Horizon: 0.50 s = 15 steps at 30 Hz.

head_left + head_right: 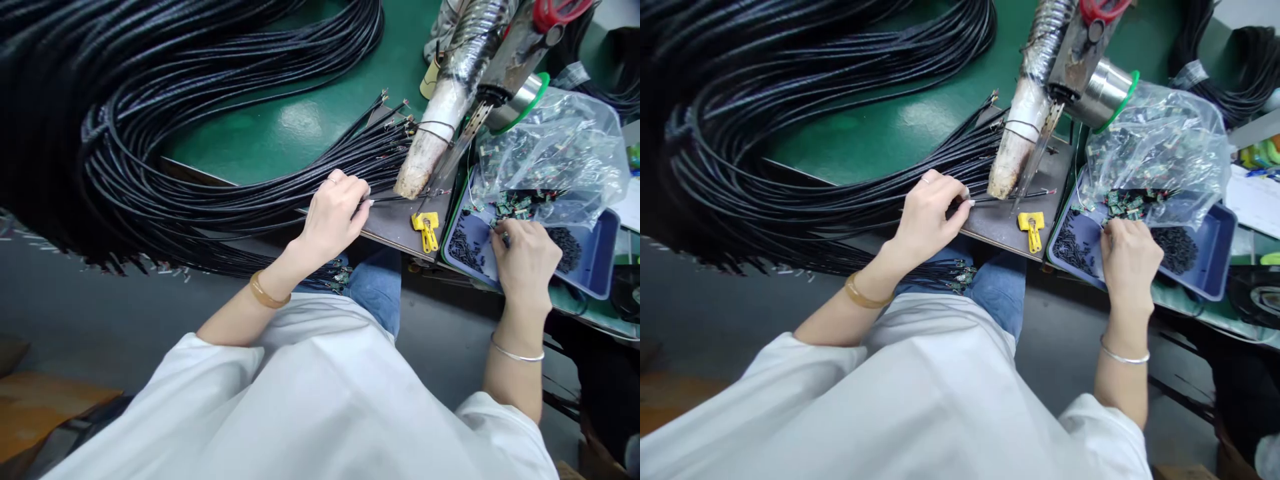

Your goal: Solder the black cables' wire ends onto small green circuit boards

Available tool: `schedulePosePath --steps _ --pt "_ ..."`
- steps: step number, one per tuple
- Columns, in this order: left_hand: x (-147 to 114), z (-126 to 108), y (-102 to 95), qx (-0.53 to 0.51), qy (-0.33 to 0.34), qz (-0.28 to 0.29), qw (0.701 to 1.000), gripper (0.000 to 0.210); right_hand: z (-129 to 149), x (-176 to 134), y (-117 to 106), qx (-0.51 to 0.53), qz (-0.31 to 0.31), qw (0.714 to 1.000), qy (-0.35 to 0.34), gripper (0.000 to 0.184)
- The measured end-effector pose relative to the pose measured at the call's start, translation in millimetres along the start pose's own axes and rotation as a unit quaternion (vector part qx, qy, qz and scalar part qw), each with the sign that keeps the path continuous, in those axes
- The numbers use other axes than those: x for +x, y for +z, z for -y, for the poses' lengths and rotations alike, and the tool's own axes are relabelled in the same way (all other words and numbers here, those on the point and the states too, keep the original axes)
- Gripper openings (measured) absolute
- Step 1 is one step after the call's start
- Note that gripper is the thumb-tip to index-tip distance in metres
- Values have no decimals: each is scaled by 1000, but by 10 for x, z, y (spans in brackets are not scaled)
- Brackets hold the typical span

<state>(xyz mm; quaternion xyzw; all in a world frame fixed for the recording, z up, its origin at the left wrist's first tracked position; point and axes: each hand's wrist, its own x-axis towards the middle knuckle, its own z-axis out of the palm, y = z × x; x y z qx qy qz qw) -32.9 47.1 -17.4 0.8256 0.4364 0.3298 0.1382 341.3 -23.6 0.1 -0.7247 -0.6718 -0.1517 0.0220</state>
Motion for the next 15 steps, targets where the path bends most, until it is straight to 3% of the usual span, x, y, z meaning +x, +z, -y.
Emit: schedulePosePath --steps 3,5,6,8,10,11,13,15 --pt "-27 -135 -151 -67 -26 26 997 9 28 85 -55 2 38 999 -6 20" --pt "-83 -279 -287 -155 -16 125 980 9 50 119 -113 14 55 998 -18 15" --pt "-121 -362 -336 -211 12 202 956 9 61 138 -135 21 62 998 -20 14" --pt "-220 -537 -352 -335 94 337 875 9 80 190 -155 29 71 997 -7 14" --pt "-337 -699 -245 -425 165 419 785 12 89 252 -146 23 76 997 12 19" --pt "-397 -762 -158 -448 172 437 761 14 85 279 -139 16 76 997 20 21" --pt "-505 -830 38 -466 140 419 767 16 62 297 -136 1 62 997 37 26" --pt "-577 -801 198 -439 74 319 837 23 37 243 -169 -5 17 999 48 27"
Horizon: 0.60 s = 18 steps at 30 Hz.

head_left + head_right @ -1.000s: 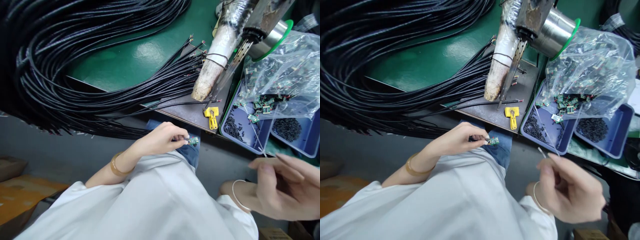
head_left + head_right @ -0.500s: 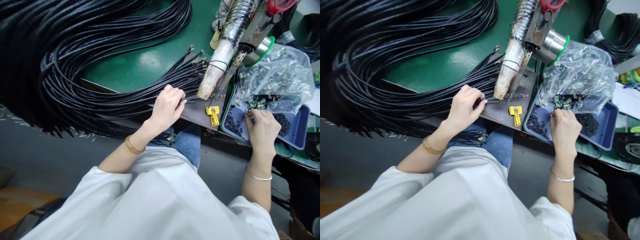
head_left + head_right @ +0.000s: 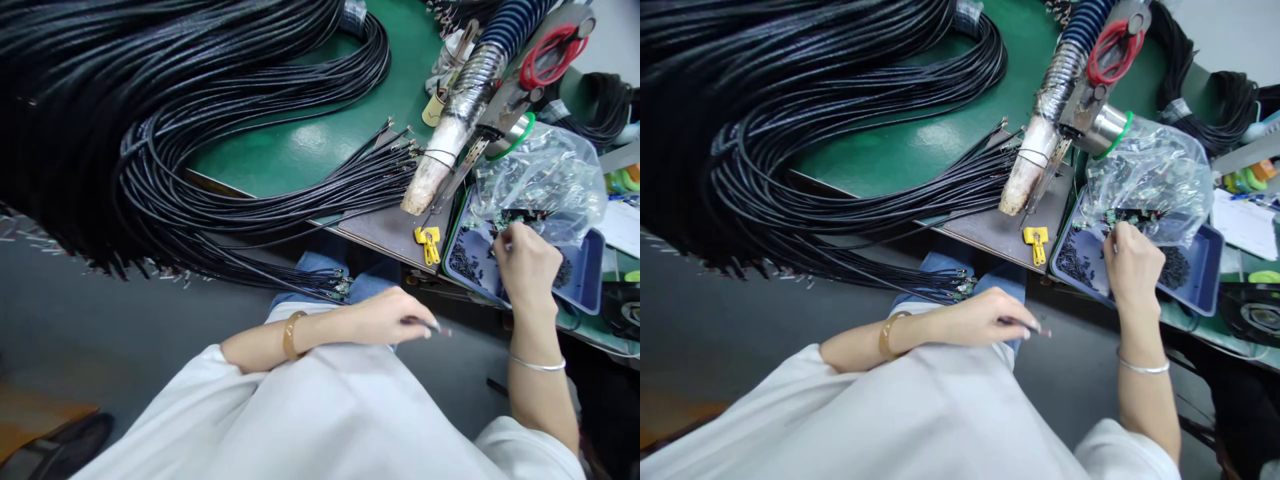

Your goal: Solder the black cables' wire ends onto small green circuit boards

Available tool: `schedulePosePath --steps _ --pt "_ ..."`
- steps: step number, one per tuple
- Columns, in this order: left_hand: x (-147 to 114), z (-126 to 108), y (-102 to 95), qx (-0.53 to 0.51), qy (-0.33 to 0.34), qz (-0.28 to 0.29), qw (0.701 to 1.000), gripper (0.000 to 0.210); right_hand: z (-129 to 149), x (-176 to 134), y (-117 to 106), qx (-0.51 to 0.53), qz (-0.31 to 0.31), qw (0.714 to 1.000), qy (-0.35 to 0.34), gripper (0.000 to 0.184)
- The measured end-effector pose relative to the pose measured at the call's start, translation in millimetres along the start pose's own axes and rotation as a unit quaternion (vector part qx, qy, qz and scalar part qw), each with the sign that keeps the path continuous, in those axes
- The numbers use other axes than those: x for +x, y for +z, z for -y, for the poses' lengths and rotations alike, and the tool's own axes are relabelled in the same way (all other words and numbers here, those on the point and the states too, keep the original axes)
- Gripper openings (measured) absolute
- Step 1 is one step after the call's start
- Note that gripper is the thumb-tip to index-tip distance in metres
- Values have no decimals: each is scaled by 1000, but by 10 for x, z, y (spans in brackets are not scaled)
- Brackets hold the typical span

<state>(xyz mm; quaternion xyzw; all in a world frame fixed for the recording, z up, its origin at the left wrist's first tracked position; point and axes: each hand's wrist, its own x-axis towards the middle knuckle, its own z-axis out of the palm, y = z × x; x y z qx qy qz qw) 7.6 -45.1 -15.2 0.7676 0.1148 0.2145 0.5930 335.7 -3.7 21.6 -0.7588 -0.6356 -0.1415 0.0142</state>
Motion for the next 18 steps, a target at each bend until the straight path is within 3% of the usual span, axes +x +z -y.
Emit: schedulePosePath --steps 2,4,6,7,9,12,15,18 --pt "-25 137 -27 72 -21 -155 985 29 6 -133 -71 23 -68 997 3 23" --pt "-59 228 -136 125 -26 -279 952 28 103 -326 -177 106 -125 987 -2 16" --pt "-72 259 -269 88 -32 -366 926 19 314 -540 -300 241 -165 956 24 16" --pt "-64 253 -328 30 -47 -391 919 14 459 -641 -358 340 -152 927 46 16" --pt "-22 210 -413 -131 -88 -384 910 10 788 -810 -449 523 -117 840 82 18" --pt "67 114 -447 -279 -120 -327 895 20 1252 -947 -473 647 -29 758 74 18" --pt "127 36 -413 -290 -126 -301 900 23 1543 -964 -389 699 1 711 79 18" --pt "146 6 -394 -278 -138 -301 902 19 1669 -951 -307 714 4 696 74 16"
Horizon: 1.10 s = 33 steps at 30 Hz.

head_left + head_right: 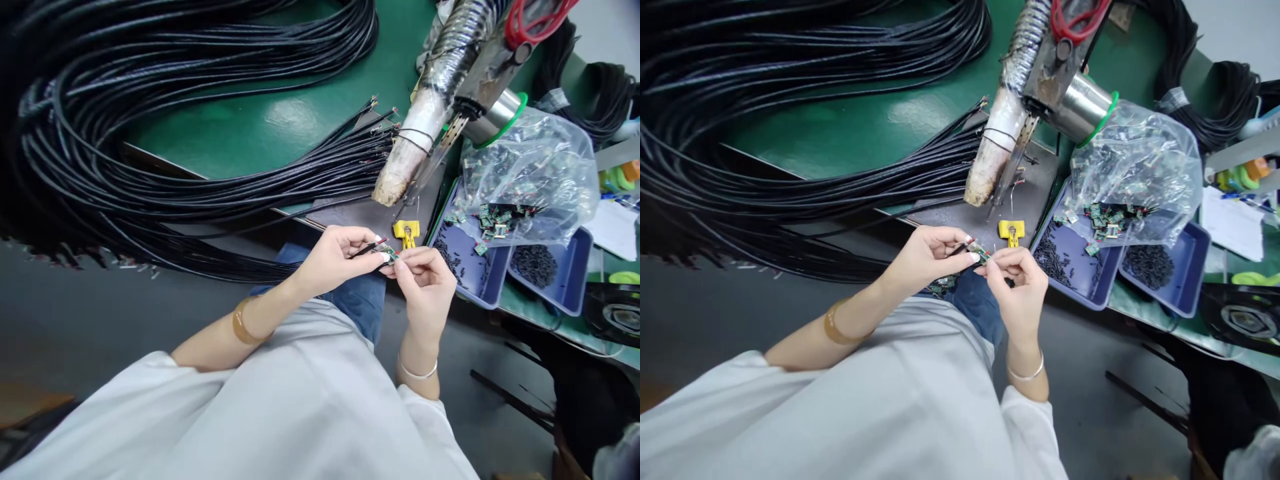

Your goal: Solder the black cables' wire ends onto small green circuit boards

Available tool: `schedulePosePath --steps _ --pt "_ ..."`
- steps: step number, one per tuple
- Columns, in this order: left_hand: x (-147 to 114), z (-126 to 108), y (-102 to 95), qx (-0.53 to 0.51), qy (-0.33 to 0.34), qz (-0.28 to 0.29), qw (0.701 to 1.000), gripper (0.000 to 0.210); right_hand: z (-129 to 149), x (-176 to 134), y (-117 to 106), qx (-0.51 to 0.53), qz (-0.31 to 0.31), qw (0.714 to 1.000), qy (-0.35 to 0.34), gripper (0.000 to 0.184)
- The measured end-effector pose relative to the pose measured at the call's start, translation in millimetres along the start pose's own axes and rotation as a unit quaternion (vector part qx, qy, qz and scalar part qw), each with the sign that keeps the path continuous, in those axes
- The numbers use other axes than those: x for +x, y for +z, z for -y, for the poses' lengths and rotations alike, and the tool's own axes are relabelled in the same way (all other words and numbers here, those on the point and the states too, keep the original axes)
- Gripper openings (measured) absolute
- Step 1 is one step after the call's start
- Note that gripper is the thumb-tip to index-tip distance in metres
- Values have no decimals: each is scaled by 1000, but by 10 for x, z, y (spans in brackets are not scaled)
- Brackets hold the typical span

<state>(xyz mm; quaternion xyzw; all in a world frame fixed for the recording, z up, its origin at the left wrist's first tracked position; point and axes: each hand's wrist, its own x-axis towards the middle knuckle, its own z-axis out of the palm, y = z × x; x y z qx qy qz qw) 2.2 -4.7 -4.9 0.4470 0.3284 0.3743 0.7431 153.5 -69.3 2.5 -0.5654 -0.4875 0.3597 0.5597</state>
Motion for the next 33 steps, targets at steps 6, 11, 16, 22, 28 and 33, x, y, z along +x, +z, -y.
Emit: schedulePosePath --steps 6,11,16,22,28,33 --pt "43 -41 -82 -30 -85 46 995 26 -8 -21 -15 -48 -51 991 -117 3" --pt "53 -76 -111 -72 -155 149 974 25 8 10 -99 28 80 989 -122 10" --pt "34 -63 -74 -101 -184 146 967 28 16 43 -115 14 99 987 -125 13" --pt "-25 -26 39 -33 -37 -6 999 30 60 31 -81 -140 -119 959 -215 18" --pt "-55 -39 57 -53 -52 39 996 35 30 38 -32 -192 -146 935 -258 21" --pt "-63 -33 54 -46 -48 35 997 32 -1 -9 22 -116 -102 968 -199 15"
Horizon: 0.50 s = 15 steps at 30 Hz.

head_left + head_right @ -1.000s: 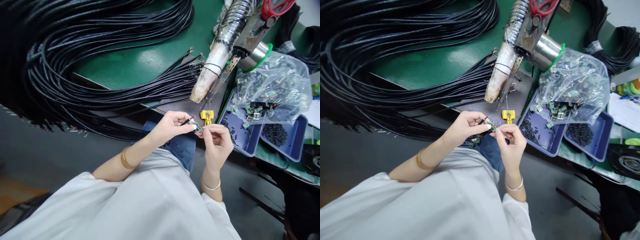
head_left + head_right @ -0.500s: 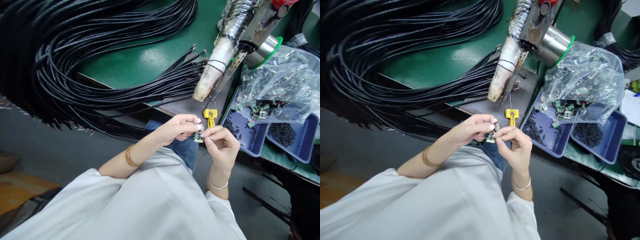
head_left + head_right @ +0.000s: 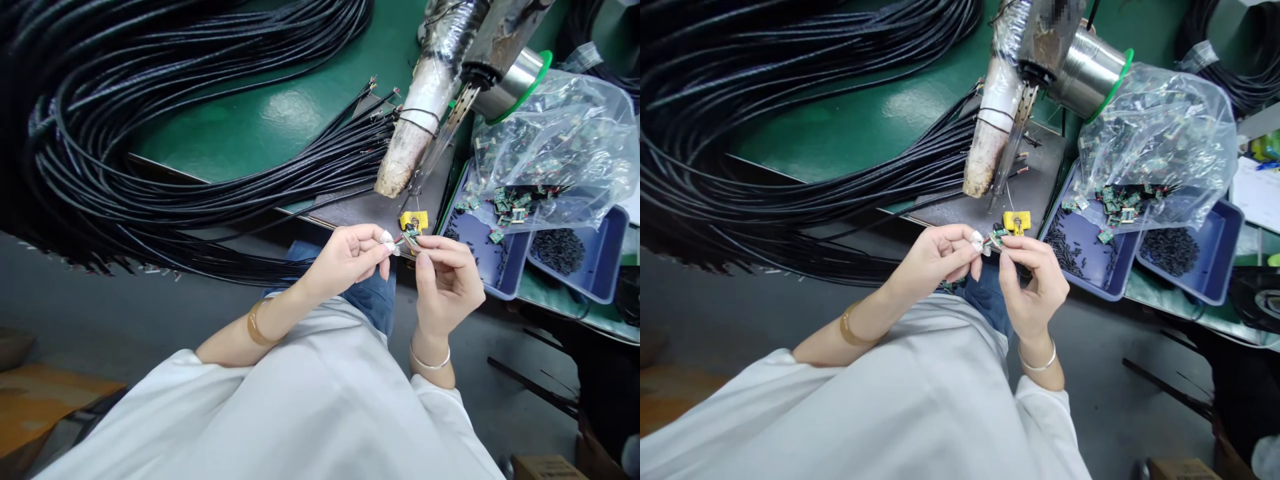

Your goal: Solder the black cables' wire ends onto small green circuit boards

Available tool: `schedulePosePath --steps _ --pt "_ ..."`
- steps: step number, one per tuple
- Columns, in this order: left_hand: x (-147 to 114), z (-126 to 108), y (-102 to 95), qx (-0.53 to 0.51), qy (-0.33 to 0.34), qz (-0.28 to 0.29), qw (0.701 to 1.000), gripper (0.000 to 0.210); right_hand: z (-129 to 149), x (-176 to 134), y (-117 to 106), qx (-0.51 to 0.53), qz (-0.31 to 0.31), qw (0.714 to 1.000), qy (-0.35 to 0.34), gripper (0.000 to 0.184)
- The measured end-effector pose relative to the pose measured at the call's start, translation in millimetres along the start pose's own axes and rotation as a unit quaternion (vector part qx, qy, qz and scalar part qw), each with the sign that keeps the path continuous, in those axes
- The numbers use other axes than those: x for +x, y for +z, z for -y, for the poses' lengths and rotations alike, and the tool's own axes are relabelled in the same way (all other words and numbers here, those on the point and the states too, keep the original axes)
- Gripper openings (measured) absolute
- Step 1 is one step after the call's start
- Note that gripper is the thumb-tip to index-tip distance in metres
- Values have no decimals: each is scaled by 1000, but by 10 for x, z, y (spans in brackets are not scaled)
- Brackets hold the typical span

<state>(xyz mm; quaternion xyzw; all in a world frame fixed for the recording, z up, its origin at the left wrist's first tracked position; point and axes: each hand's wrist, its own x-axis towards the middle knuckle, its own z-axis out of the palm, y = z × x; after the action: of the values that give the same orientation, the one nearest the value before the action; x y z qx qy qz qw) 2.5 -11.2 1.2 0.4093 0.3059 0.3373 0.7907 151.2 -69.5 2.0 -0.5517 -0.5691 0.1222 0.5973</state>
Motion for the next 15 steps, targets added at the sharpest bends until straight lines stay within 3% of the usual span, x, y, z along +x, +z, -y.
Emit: schedulePosePath --steps 6,11,15 --pt "6 54 20 34 23 -35 999 23 -13 -22 9 -13 -5 1000 -4 15" --pt "19 109 15 67 79 -55 993 17 -6 -38 22 -87 3 992 -89 20" --pt "35 112 9 67 75 -75 992 15 -26 -57 21 -108 33 985 -134 25"
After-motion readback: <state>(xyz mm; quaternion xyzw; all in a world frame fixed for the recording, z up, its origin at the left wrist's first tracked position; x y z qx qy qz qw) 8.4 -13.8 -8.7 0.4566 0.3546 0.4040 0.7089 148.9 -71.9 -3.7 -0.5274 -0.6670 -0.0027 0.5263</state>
